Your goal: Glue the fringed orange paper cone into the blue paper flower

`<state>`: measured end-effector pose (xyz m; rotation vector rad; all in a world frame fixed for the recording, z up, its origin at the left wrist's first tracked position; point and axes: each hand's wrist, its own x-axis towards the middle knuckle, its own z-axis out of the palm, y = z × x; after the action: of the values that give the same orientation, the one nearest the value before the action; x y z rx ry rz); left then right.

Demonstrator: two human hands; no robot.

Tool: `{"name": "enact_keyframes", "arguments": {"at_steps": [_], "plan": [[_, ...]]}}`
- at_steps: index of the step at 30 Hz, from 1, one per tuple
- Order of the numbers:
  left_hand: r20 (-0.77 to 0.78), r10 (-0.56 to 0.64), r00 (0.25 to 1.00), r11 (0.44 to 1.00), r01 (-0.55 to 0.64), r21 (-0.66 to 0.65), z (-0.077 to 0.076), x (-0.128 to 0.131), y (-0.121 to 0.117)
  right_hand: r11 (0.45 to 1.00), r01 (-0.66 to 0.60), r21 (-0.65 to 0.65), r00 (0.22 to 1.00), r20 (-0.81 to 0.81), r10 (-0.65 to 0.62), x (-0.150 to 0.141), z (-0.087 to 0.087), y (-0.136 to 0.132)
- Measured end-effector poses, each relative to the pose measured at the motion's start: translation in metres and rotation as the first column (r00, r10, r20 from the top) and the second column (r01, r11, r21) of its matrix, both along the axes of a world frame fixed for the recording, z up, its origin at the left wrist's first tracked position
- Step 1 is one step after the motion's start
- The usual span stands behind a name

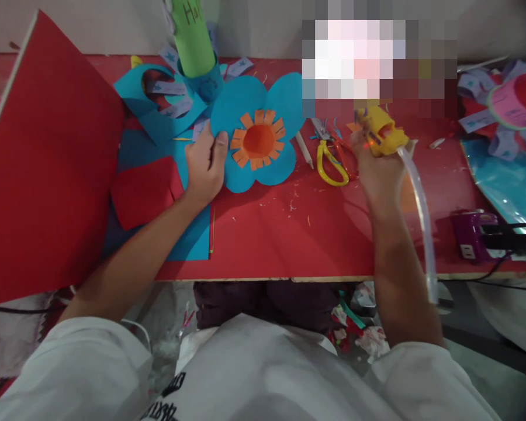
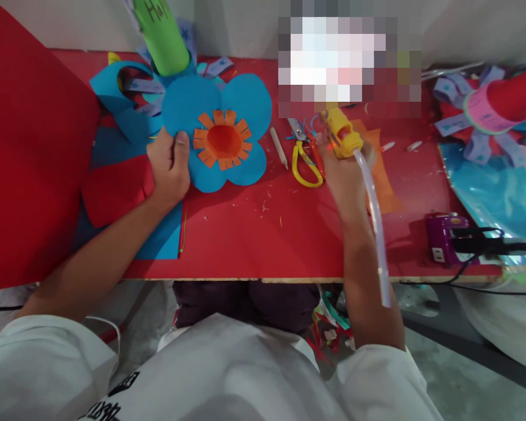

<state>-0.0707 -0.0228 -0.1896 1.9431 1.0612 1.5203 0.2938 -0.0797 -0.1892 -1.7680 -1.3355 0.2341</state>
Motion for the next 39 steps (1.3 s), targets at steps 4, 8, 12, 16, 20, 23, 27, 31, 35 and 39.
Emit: {"name": "enact_keyframes", "arguments": {"at_steps": [4, 8, 12, 16, 20, 23, 27, 31, 35, 39], "plan": [[-0.015, 0.052, 0.999, 0.997, -0.051, 0.064, -0.010, -0.002, 0.007, 0.983, 0.082, -0.162, 0.959, 0.281, -0.034, 0.010, 0.010, -0.005], [-0.018, 0.047, 0.999, 0.994, -0.045, 0.097, -0.012, 0.000, 0.007, 0.960, 0.172, -0.219, 0.928, 0.363, -0.083, 0.033, 0.012, -0.003], [0.012, 0.004, 1.000, 0.992, -0.005, 0.125, -0.011, 0.003, 0.008, 0.920, 0.315, -0.232, 0.902, 0.374, -0.215, 0.074, 0.002, -0.001], [-0.007, 0.019, 1.000, 0.987, -0.017, 0.160, -0.006, 0.004, 0.005, 0.841, 0.499, -0.208, 0.822, 0.421, -0.384, 0.108, -0.009, 0.000], [0.010, -0.020, 1.000, 0.988, 0.018, 0.156, -0.003, 0.003, -0.003, 0.789, 0.586, -0.184, 0.763, 0.453, -0.461, 0.120, -0.018, -0.001], [0.040, -0.121, 0.992, 0.990, 0.118, 0.072, -0.002, 0.002, -0.009, 0.781, 0.606, -0.148, 0.736, 0.478, -0.480, 0.117, -0.021, -0.006], [0.101, -0.103, 0.990, 0.993, 0.107, -0.041, 0.001, 0.002, -0.010, 0.791, 0.611, -0.044, 0.713, 0.465, -0.525, 0.107, -0.014, -0.013], [0.115, -0.065, 0.991, 0.992, 0.077, -0.103, -0.004, 0.002, 0.005, 0.881, 0.444, 0.162, 0.805, 0.359, -0.471, 0.087, 0.002, -0.013], [0.073, -0.191, 0.979, 0.937, 0.204, -0.284, -0.019, 0.000, 0.024, 0.945, 0.040, 0.325, 0.988, 0.127, -0.086, 0.046, 0.014, -0.007], [0.139, -0.294, 0.946, 0.832, 0.325, -0.449, -0.021, -0.001, 0.025, 0.924, -0.243, 0.294, 0.952, -0.111, 0.286, -0.001, 0.020, 0.007]]}}
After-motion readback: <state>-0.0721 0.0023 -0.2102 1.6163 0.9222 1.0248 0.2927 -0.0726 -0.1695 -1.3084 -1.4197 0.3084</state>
